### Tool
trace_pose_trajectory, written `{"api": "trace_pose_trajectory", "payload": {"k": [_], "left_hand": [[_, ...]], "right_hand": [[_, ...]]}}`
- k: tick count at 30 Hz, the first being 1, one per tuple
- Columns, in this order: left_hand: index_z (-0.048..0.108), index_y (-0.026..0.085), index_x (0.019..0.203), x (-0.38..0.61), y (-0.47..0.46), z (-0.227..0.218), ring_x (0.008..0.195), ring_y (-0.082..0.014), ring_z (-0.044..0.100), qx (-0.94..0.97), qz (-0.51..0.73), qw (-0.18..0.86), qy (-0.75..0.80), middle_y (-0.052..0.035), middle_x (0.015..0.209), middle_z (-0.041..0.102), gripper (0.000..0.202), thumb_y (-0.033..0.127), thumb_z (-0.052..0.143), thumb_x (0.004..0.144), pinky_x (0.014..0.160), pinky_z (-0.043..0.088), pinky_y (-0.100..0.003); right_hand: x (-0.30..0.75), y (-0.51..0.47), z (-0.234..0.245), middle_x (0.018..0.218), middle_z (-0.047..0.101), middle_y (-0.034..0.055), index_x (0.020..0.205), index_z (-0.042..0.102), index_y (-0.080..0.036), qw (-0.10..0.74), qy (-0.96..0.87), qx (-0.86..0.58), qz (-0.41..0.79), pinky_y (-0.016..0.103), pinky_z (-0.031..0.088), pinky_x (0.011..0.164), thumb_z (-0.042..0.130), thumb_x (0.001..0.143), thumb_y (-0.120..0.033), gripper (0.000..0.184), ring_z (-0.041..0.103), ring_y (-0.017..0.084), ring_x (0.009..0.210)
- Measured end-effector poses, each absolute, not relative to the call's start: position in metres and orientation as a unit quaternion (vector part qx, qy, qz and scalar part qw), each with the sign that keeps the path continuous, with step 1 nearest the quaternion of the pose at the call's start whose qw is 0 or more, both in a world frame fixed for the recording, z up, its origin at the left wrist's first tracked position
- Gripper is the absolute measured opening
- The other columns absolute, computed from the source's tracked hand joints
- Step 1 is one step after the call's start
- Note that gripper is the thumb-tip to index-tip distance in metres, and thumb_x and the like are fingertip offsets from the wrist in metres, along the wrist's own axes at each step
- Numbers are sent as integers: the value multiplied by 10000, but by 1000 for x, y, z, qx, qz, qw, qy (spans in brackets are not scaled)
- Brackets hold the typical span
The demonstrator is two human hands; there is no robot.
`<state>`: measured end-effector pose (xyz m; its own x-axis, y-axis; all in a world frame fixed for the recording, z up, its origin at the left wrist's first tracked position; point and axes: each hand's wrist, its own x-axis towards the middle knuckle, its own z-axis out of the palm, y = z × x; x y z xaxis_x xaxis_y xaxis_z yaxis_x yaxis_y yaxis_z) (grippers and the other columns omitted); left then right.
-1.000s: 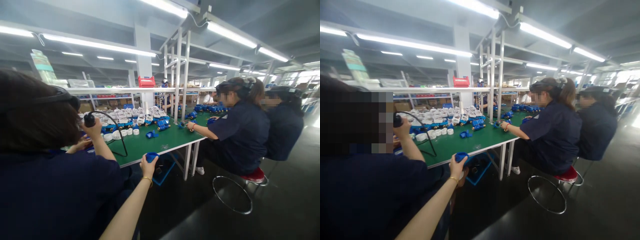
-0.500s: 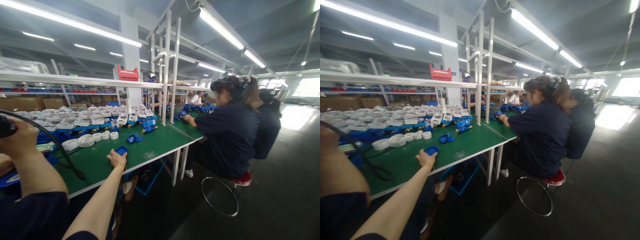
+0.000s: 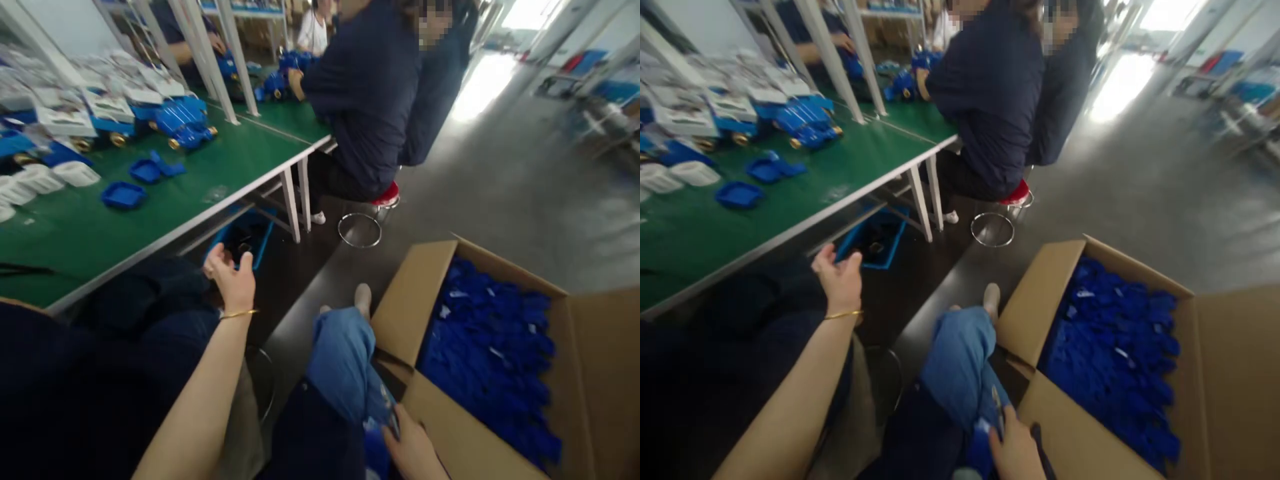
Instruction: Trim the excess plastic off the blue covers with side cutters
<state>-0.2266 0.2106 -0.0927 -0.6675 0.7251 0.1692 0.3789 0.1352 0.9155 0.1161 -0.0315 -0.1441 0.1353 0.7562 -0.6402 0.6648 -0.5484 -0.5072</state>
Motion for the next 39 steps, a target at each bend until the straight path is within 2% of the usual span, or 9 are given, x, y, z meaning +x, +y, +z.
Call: {"api": "trace_pose_trajectory", "payload": {"k": [3, 6, 13, 17, 21, 24, 27, 33, 39], "left_hand": [[519, 163, 1302, -149, 126, -126, 1291, -237, 560, 411, 510, 309, 690, -151, 1417, 533, 450, 269, 616, 875, 1087, 467, -379], [653, 164, 1087, -99, 47, -144, 1069, -244, 687, 421, 457, 448, 643, -120, 1125, 710, 296, 297, 636, 823, 991, 530, -404], [745, 164, 918, -47, -49, -142, 816, -258, 732, 403, 342, 642, 556, -86, 873, 779, 344, 402, 821, 681, 796, 568, -383], [699, 168, 946, -17, -61, -123, 677, -238, 721, 351, 331, 694, 535, -65, 833, 743, 502, 633, 729, 758, 665, 575, -379], [649, 170, 1040, 4, -61, -94, 753, -235, 728, 294, 387, 723, 490, -77, 917, 711, 602, 733, 574, 840, 731, 597, -406], [651, 196, 1198, 8, -61, -69, 944, -237, 712, 287, 440, 731, 435, -90, 1057, 725, 585, 632, 706, 812, 870, 573, -375], [675, 218, 1251, 5, -61, -47, 1052, -274, 700, 286, 458, 749, 383, -109, 1151, 733, 600, 539, 802, 761, 916, 558, -373], [711, 214, 1220, 4, -66, -35, 1003, -265, 721, 273, 482, 781, 288, -104, 1078, 753, 557, 492, 821, 750, 859, 568, -330], [627, 226, 1318, 4, -73, -30, 1032, -262, 690, 297, 513, 760, 267, -91, 1151, 710, 683, 382, 869, 699, 894, 537, -323]], "right_hand": [[136, -54, -162, 968, 680, 31, 1025, 658, -157, 18, -447, -764, 465, 396, 567, 822, 655, 961, -346, 200, 663, 184, 865], [152, -63, -177, 895, 668, 10, 952, 653, -158, 41, -444, -755, 481, 351, 561, 760, 656, 960, -349, 191, 642, 157, 787], [177, -65, -176, 828, 634, -13, 949, 639, -151, 218, -452, -707, 498, 275, 532, 610, 639, 972, -379, 229, 591, 115, 648], [177, -55, -146, 837, 621, -7, 869, 581, -178, 380, -485, -644, 454, 320, 536, 701, 686, 909, -358, 213, 609, 151, 740], [167, -59, -104, 976, 629, 48, 824, 503, -234, 507, -537, -552, 386, 357, 500, 856, 684, 822, -276, 186, 606, 213, 934], [165, -69, -77, 996, 610, 44, 793, 494, -244, 551, -574, -491, 354, 350, 474, 886, 671, 814, -191, 186, 595, 209, 960], [169, -78, -59, 1046, 581, 41, 864, 499, -256, 567, -590, -453, 355, 324, 484, 872, 653, 851, -149, 188, 585, 200, 1006], [174, -85, -41, 1182, 510, 34, 997, 480, -288, 550, -579, -387, 461, 294, 498, 888, 622, 908, -143, 222, 567, 169, 1029], [180, -84, -27, 1181, 531, 24, 1056, 506, -293, 596, -520, -361, 494, 269, 511, 824, 589, 970, -272, 122, 571, 140, 901]]}}
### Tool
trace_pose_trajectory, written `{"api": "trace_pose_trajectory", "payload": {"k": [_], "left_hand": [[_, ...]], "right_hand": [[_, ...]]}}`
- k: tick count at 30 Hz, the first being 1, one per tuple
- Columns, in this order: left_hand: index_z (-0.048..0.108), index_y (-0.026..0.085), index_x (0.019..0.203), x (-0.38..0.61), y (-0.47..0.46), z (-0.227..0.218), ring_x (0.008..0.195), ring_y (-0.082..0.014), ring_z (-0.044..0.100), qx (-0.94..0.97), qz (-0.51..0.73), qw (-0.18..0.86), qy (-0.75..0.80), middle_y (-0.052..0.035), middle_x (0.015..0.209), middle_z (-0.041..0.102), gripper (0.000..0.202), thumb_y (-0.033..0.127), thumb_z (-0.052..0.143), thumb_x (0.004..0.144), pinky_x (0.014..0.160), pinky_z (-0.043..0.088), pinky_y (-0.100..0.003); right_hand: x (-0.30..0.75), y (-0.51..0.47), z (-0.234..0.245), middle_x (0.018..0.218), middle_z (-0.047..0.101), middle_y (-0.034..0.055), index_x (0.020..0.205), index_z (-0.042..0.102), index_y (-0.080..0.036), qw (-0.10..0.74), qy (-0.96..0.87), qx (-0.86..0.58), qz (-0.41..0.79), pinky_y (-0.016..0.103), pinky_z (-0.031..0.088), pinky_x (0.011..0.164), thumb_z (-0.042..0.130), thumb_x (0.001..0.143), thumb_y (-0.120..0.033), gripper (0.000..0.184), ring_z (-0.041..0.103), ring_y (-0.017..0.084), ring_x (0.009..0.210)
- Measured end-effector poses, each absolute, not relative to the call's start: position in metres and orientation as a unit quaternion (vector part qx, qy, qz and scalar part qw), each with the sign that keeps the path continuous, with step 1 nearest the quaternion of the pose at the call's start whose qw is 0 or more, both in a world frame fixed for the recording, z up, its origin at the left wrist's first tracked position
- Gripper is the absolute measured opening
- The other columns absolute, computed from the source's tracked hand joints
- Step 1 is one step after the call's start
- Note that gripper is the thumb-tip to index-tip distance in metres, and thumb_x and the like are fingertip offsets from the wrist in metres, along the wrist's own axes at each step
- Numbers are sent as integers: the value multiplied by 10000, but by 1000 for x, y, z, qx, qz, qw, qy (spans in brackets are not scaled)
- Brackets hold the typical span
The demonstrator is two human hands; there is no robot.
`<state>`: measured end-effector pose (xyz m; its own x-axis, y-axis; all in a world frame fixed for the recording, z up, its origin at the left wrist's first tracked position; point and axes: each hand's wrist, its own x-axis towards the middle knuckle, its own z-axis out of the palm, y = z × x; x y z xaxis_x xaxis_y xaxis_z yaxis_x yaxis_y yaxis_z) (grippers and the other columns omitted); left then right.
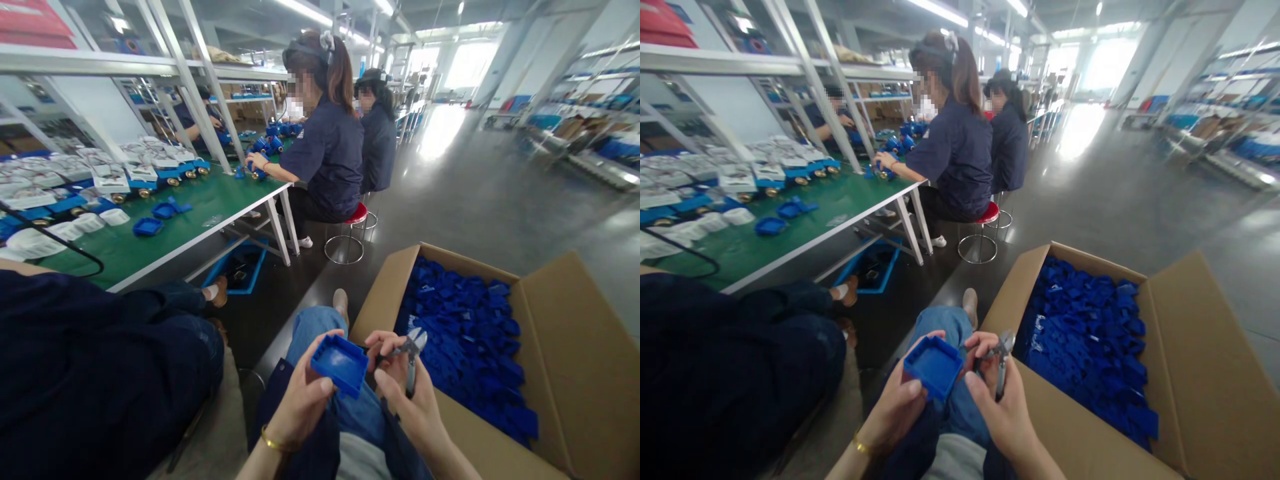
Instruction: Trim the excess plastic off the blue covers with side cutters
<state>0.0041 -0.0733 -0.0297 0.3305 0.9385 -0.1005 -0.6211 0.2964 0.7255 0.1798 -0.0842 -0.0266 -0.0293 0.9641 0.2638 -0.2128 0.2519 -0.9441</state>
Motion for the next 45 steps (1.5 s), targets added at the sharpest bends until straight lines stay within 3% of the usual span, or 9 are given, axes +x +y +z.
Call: {"api": "trace_pose_trajectory", "payload": {"k": [6, 10, 15, 23, 25, 28, 33, 39, 45], "left_hand": [[643, 257, 1222, 7, -73, -22, 1084, -219, 637, 347, 540, 697, 321, -38, 1201, 677, 625, 311, 909, 659, 924, 496, -270], [687, 221, 1090, 3, -66, -20, 955, -153, 658, 315, 491, 729, 357, -2, 1039, 708, 477, 253, 910, 670, 849, 512, -223], [691, 94, 1043, 0, -58, -7, 872, -205, 734, 102, 415, 844, 323, -97, 924, 770, 348, 376, 727, 844, 944, 567, -389], [646, 67, 1128, -2, -53, -4, 1033, -216, 735, -48, 500, 829, 248, -164, 1063, 773, 312, 328, 560, 979, 1038, 528, -363], [631, 124, 1156, -6, -57, -5, 966, -156, 739, -56, 513, 833, 200, -114, 1043, 761, 327, 386, 582, 966, 926, 568, -257], [623, 199, 1111, -13, -68, -7, 582, -43, 635, -46, 518, 842, 142, 8, 831, 686, 363, 514, 600, 932, 576, 537, -120], [615, 213, 950, -18, -78, -10, 345, -9, 276, -13, 527, 833, 165, 74, 632, 475, 413, 615, 522, 939, 325, 309, -99], [620, 213, 1073, -23, -71, -10, 698, -159, 658, 142, 485, 855, 117, -57, 962, 634, 620, 604, 820, 636, 377, 436, -148], [642, 261, 1138, -21, -65, 14, 1033, -228, 655, 465, 440, 662, 389, -38, 1132, 639, 490, 219, 873, 707, 817, 569, -271]], "right_hand": [[179, -83, -16, 1236, 599, 47, 1094, 528, -281, 577, -525, -404, 478, 316, 515, 888, 754, 864, -310, 323, 608, 179, 984], [184, -73, -9, 1001, 673, 35, 1004, 586, -234, 547, -485, -474, 491, 312, 513, 829, 799, 817, -379, 317, 621, 187, 884], [193, -58, -7, 863, 713, 53, 945, 561, -222, 555, -413, -479, 541, 337, 521, 691, 674, 880, -560, 362, 622, 184, 698], [195, -60, -17, 802, 730, 64, 928, 557, -214, 567, -334, -469, 589, 324, 514, 635, 808, 744, -547, 455, 622, 185, 673], [194, -62, -21, 803, 726, 57, 923, 558, -214, 567, -324, -470, 593, 312, 506, 635, 807, 749, -548, 451, 615, 178, 681], [192, -65, -26, 812, 722, 50, 929, 562, -215, 566, -312, -470, 601, 302, 504, 643, 804, 762, -544, 442, 610, 172, 697], [193, -68, -34, 816, 719, 47, 961, 566, -216, 558, -301, -468, 616, 301, 506, 647, 821, 751, -539, 462, 610, 175, 701], [200, -67, -34, 851, 706, 47, 988, 565, -222, 521, -354, -471, 617, 326, 504, 671, 753, 826, -552, 413, 616, 189, 714], [201, -72, -4, 878, 673, 37, 1068, 644, -214, 469, -493, -473, 560, 330, 488, 731, 677, 876, -563, 400, 611, 200, 788]]}}
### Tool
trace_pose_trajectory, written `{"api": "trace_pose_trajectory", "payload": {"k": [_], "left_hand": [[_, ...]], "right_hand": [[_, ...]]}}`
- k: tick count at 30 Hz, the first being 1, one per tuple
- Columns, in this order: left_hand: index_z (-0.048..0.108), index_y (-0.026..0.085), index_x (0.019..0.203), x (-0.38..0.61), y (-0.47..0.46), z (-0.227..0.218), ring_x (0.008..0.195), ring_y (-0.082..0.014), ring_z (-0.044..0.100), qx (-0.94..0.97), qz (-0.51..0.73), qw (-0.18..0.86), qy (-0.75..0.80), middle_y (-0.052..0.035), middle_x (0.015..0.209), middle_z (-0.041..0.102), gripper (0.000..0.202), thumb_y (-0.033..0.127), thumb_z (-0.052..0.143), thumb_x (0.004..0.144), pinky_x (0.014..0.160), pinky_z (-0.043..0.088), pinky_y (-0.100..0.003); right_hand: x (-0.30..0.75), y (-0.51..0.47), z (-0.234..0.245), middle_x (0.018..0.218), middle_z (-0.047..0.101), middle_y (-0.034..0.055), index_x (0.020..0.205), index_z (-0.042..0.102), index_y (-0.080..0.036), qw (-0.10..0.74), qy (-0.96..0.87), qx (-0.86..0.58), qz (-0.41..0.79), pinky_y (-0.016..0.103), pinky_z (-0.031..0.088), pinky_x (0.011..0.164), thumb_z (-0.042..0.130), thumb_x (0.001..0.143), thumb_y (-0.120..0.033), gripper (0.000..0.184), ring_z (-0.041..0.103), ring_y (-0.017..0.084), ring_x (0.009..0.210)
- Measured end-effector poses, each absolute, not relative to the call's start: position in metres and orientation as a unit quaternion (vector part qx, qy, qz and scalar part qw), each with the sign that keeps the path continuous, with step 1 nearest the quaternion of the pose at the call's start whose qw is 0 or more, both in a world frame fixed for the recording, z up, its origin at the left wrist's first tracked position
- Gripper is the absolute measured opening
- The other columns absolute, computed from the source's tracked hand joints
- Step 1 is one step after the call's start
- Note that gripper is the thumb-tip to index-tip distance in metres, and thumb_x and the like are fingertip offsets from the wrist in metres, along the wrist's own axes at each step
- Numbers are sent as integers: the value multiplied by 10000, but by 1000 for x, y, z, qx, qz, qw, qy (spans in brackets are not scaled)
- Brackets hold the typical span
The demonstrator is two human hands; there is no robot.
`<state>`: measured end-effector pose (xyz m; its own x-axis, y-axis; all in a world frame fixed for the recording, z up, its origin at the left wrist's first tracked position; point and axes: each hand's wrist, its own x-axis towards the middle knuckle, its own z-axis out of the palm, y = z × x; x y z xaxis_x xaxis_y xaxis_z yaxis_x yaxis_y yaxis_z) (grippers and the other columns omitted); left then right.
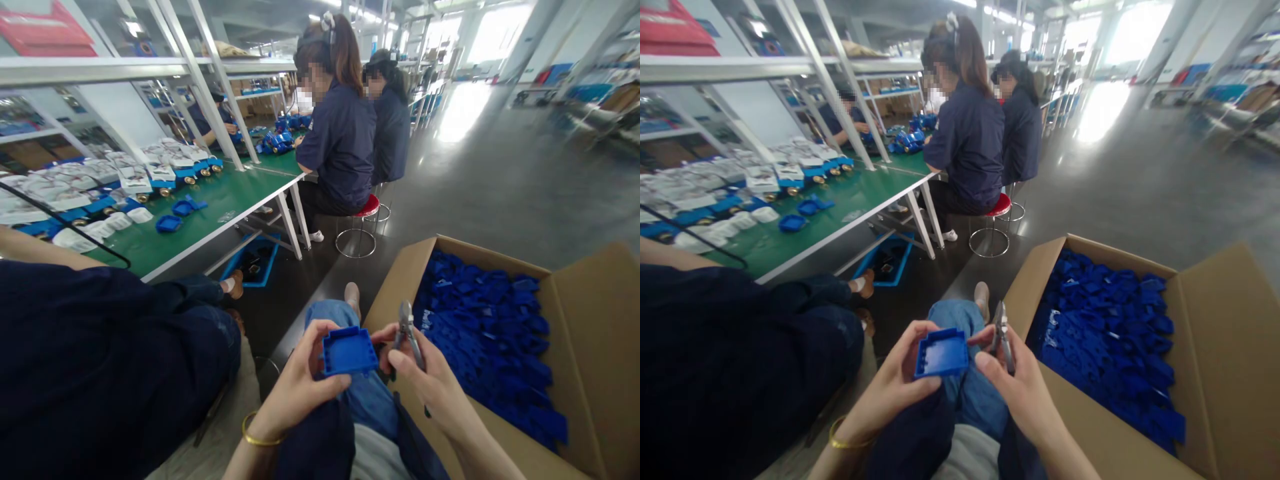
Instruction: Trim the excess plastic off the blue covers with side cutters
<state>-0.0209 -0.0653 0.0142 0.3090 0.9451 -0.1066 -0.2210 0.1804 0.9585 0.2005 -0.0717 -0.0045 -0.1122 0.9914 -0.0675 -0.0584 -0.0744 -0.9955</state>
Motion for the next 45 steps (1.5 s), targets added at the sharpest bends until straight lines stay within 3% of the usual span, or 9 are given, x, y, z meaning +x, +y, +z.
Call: {"api": "trace_pose_trajectory", "payload": {"k": [3, 9, 13, 17, 20, 23, 34, 41, 45], "left_hand": [[658, 260, 1188, -17, -66, 22, 1162, -272, 629, 543, 414, 576, 449, -64, 1205, 665, 511, 176, 859, 726, 921, 535, -286], [669, 253, 1271, -22, -69, 19, 1200, -318, 630, 532, 424, 625, 384, -99, 1281, 683, 539, 258, 844, 761, 981, 531, -352], [682, 253, 1243, -28, -71, 17, 1184, -313, 637, 524, 448, 634, 352, -108, 1283, 690, 516, 314, 843, 757, 942, 551, -334], [672, 246, 1229, -29, -71, 17, 1192, -309, 634, 517, 470, 619, 358, -112, 1274, 695, 529, 342, 854, 741, 961, 539, -325], [669, 248, 1227, -27, -70, 17, 1193, -312, 643, 511, 469, 632, 345, -109, 1280, 697, 530, 325, 858, 738, 980, 535, -334], [683, 247, 1210, -26, -71, 18, 1195, -322, 652, 496, 477, 641, 339, -108, 1284, 703, 518, 279, 865, 726, 968, 546, -337], [703, 263, 1201, -25, -76, 17, 1122, -290, 701, 487, 487, 623, 371, -79, 1206, 744, 546, 137, 866, 695, 939, 565, -301], [711, 274, 1200, -21, -72, 17, 1075, -237, 735, 514, 502, 597, 358, -61, 1221, 754, 569, 110, 866, 678, 880, 593, -234], [692, 315, 1215, -19, -71, 16, 1092, -184, 726, 519, 498, 595, 360, -31, 1297, 724, 567, 116, 852, 709, 896, 571, -178]], "right_hand": [[193, -74, 1, 976, 688, 43, 1174, 613, -226, 444, -520, -486, 545, 338, 509, 767, 780, 779, -535, 529, 641, 228, 875], [197, -71, 13, 1061, 700, 51, 1175, 571, -234, 386, -593, -497, 503, 370, 534, 868, 763, 786, -390, 461, 665, 246, 965], [223, -62, 44, 983, 670, 34, 1108, 511, -272, 332, -713, -530, 316, 363, 527, 782, 650, 775, -194, 370, 665, 238, 880], [229, -59, 84, 950, 631, 58, 985, 549, -268, 242, -841, -467, 127, 359, 486, 697, 521, 670, -51, 383, 605, 245, 837], [213, -60, 104, 875, 613, 82, 934, 610, -244, 186, -896, -403, -33, 382, 430, 639, 532, 615, -62, 376, 548, 262, 770], [195, -60, 109, 808, 604, 100, 970, 682, -215, 150, -900, -382, -143, 399, 360, 605, 558, 665, -103, 348, 518, 269, 714], [172, -59, 91, 804, 637, 139, 1072, 728, -141, 148, -899, -396, -112, 447, 361, 664, 614, 826, -222, 282, 550, 307, 761], [174, -61, 99, 990, 678, 132, 1210, 682, -153, 74, -904, -412, -84, 454, 429, 753, 474, 991, -204, 306, 596, 287, 880], [175, -61, 102, 986, 673, 113, 1257, 655, -170, 64, -906, -411, -84, 472, 430, 783, 411, 1025, -203, 338, 601, 295, 903]]}}
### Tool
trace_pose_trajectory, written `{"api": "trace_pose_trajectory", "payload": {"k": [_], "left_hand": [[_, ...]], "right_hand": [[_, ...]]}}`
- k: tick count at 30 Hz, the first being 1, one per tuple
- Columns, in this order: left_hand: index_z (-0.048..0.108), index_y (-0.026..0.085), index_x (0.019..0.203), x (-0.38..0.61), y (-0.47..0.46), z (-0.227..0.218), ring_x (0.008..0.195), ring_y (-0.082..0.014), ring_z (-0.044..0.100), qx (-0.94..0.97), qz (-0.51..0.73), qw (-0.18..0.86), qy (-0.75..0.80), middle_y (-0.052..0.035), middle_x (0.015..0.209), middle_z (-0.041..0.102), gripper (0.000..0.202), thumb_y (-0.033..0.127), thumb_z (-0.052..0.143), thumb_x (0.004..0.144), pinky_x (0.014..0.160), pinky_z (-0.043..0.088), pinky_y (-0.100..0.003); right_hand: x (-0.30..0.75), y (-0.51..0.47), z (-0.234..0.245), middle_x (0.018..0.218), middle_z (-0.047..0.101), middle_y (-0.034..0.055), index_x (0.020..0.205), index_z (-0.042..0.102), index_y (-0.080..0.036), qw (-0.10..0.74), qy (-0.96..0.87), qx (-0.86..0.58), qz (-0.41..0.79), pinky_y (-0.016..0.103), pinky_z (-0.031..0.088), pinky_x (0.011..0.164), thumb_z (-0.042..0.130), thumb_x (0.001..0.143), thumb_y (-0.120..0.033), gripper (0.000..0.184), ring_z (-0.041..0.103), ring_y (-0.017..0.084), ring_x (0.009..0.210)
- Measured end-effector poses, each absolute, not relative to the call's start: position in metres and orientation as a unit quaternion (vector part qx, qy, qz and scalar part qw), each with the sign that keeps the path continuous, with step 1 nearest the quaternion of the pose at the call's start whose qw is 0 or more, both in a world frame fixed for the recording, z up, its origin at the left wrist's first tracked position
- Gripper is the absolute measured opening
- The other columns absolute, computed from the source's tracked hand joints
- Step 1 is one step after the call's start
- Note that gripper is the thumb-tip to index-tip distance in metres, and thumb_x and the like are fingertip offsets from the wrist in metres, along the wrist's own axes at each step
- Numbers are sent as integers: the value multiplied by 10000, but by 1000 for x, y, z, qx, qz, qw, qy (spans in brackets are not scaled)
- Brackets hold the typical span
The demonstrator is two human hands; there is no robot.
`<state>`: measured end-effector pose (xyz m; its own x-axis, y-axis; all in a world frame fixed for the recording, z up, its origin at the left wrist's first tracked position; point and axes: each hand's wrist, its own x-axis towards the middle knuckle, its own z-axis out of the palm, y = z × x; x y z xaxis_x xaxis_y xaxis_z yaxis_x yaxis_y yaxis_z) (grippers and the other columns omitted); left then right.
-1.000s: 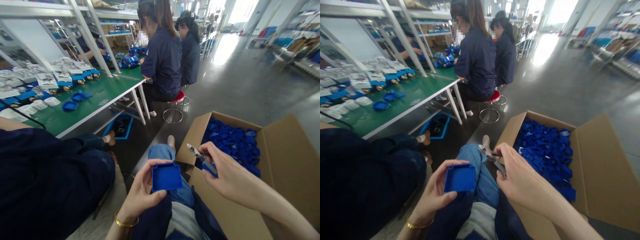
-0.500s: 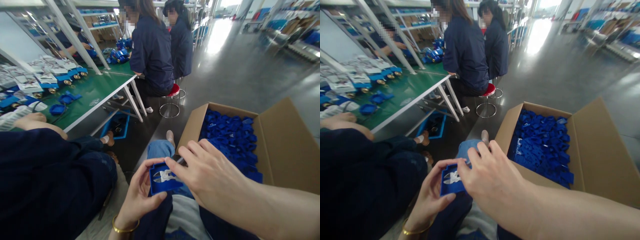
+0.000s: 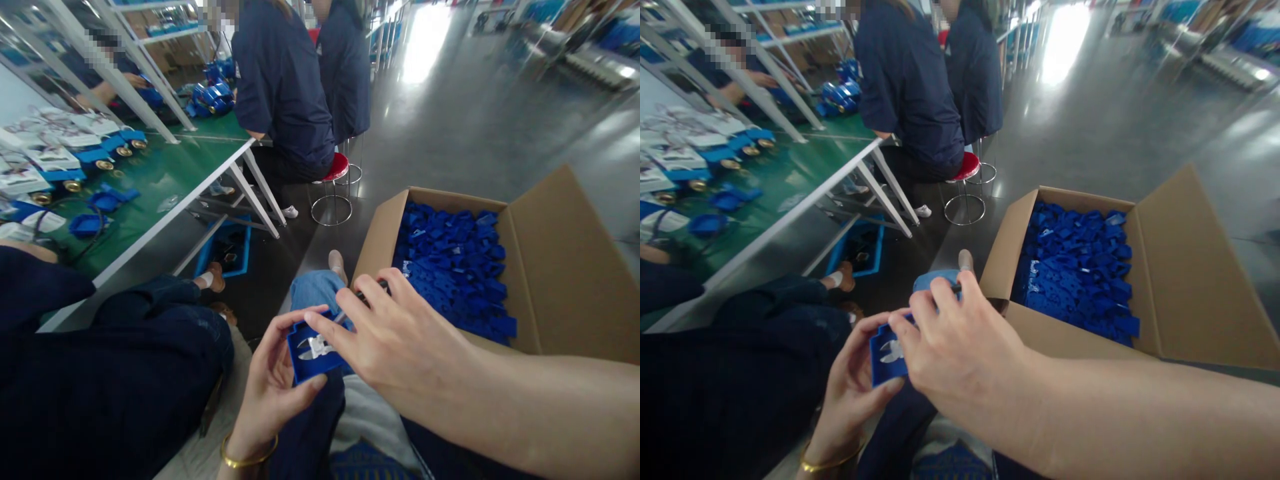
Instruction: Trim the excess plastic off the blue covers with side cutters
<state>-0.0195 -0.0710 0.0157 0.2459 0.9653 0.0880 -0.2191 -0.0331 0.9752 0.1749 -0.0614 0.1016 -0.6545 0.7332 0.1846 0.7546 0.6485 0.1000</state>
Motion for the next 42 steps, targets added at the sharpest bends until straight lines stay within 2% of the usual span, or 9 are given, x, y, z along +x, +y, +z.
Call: {"api": "trace_pose_trajectory", "payload": {"k": [8, 13, 18, 29, 35, 42], "left_hand": [[686, 295, 1235, -16, -71, 15, 1066, -184, 731, 525, 495, 590, 363, -50, 1276, 724, 558, 117, 840, 729, 883, 576, -181], [688, 298, 1228, -16, -70, 14, 1037, -162, 732, 529, 491, 586, 369, -43, 1261, 730, 553, 140, 852, 725, 867, 571, -161], [682, 313, 1225, -17, -69, 11, 1097, -172, 719, 536, 498, 571, 372, -38, 1281, 726, 550, 194, 871, 722, 901, 562, -171], [685, 307, 1211, -17, -70, 14, 1087, -176, 730, 538, 504, 567, 368, -45, 1281, 731, 518, 210, 869, 737, 877, 576, -175], [675, 297, 1224, -16, -69, 11, 1136, -198, 712, 543, 503, 558, 376, -52, 1282, 728, 538, 203, 872, 731, 912, 573, -202], [674, 264, 1205, -15, -71, 13, 1054, -218, 735, 539, 503, 555, 386, -76, 1247, 735, 532, 222, 879, 717, 853, 598, -239]], "right_hand": [[177, -59, 95, 998, 680, 108, 1265, 660, -172, 71, -911, -398, -73, 495, 453, 798, 446, 1017, -232, 332, 606, 306, 915], [175, -59, 97, 970, 682, 100, 1226, 682, -169, 58, -912, -402, -58, 463, 471, 740, 466, 1011, -226, 310, 622, 302, 906], [172, -58, 95, 959, 676, 107, 1196, 688, -153, 65, -910, -406, -60, 447, 479, 708, 469, 1004, -204, 296, 625, 296, 886], [173, -58, 96, 981, 660, 126, 1181, 684, -135, 77, -910, -402, -69, 456, 480, 734, 433, 1006, -188, 310, 615, 293, 887], [172, -58, 96, 988, 669, 132, 1175, 692, -137, 74, -909, -403, -71, 459, 484, 747, 452, 1003, -198, 301, 620, 294, 896], [172, -56, 96, 978, 678, 128, 1185, 697, -141, 66, -909, -406, -73, 440, 481, 725, 452, 1004, -191, 309, 625, 284, 874]]}}
